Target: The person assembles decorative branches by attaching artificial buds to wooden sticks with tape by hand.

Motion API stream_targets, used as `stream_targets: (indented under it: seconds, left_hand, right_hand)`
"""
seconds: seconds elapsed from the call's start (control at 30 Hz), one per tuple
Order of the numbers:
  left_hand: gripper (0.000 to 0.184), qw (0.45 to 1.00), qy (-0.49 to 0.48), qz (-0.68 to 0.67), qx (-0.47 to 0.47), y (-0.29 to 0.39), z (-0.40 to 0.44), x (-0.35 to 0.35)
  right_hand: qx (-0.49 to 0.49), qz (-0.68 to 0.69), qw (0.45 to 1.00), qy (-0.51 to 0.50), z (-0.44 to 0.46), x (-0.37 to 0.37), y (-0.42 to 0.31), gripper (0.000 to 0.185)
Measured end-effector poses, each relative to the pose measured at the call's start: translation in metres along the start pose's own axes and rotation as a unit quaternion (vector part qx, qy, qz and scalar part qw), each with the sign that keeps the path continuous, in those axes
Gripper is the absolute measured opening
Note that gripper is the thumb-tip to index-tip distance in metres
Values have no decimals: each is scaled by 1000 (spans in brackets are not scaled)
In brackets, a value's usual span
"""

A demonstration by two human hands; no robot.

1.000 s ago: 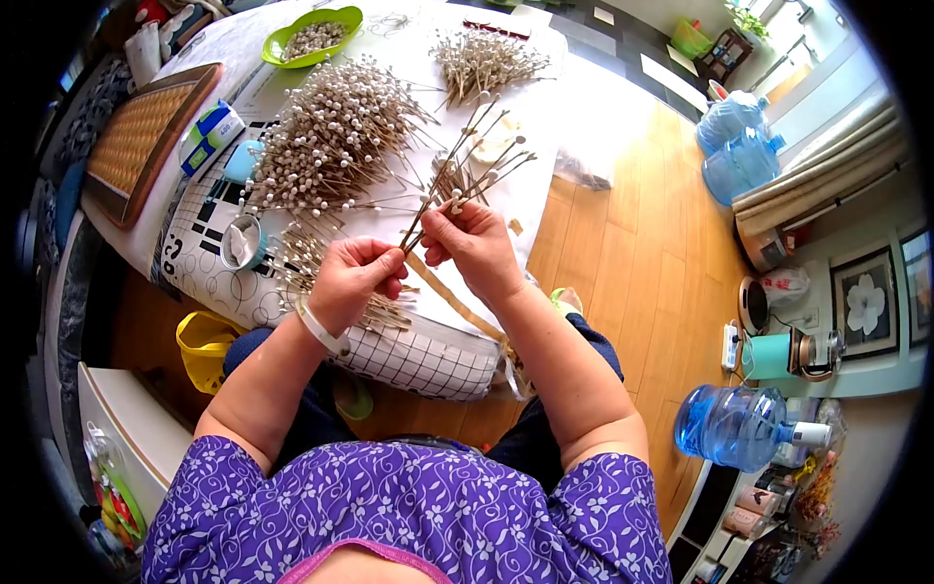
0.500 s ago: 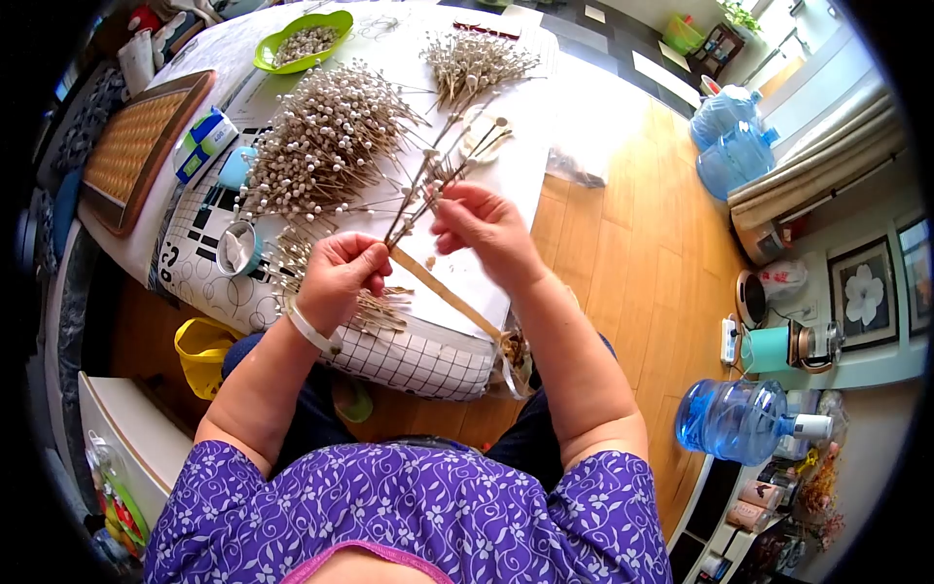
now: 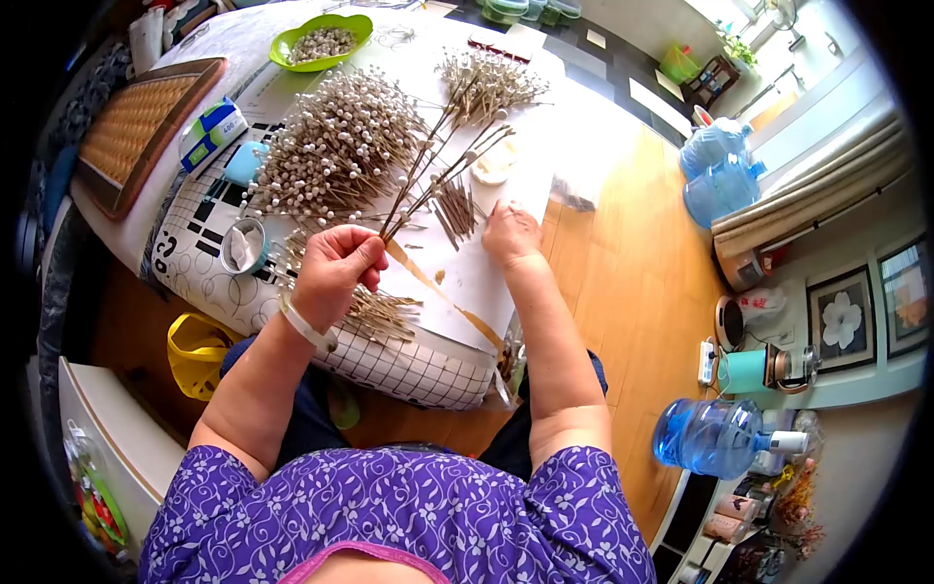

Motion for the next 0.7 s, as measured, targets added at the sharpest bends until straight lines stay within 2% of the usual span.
stream_targets:
  seconds: [0.03, 0.13, 0.17, 0.23, 0.3, 0.37, 0.4, 0.47, 0.5, 0.6, 0.7]
  left_hand:
    - [11, 1000, 0, 1, 4, -1, 0, 0]
    - [12, 1000, -6, -9, 3, 1, 1, -1]
    - [12, 1000, -13, -16, 5, 1, 2, -2]
    - [12, 1000, -12, -11, 0, 2, 2, -3]
    - [11, 1000, -2, -1, 0, 1, 2, -1]
    - [11, 1000, 1, -6, 1, 0, 2, 0]
    - [11, 1000, 1, -8, 0, 1, 3, -1]
    - [11, 1000, 1, -14, -2, 0, 5, -1]
    - [11, 1000, 0, -20, 0, -1, 5, -1]
    - [12, 1000, 2, -19, -2, 0, 5, 0]
    - [12, 1000, 6, -14, -1, 2, 5, 0]
  right_hand:
    - [1, -3, 1000, 3, 0, -1, 0, 12]
    - [79, 95, 985, 120, -8, 24, -12, 7]
    - [73, 95, 985, 125, -9, 29, -13, 7]
    - [81, 222, 957, 167, -9, 47, -16, 8]
    - [115, 232, 944, 205, -3, 75, -17, 9]
    - [116, 213, 956, 166, 19, 85, -6, 7]
    - [94, 162, 976, 114, 32, 84, -1, 7]
    - [88, 111, 989, 33, 54, 81, 5, 15]
    - [92, 109, 989, 31, 62, 83, 10, 15]
    - [160, -68, 985, 12, 75, 90, -10, 24]
    - [219, -165, 961, 19, 83, 97, -43, 20]
Point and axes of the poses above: each hand's wrist, its own z-axis towards the middle knuckle, its own x-axis out of the back of the hand, y = z × x, the point moved 10 cm from there along z, towards the middle knuckle, and after that the axes turned 2 degrees about z, right-handed, at the moved point
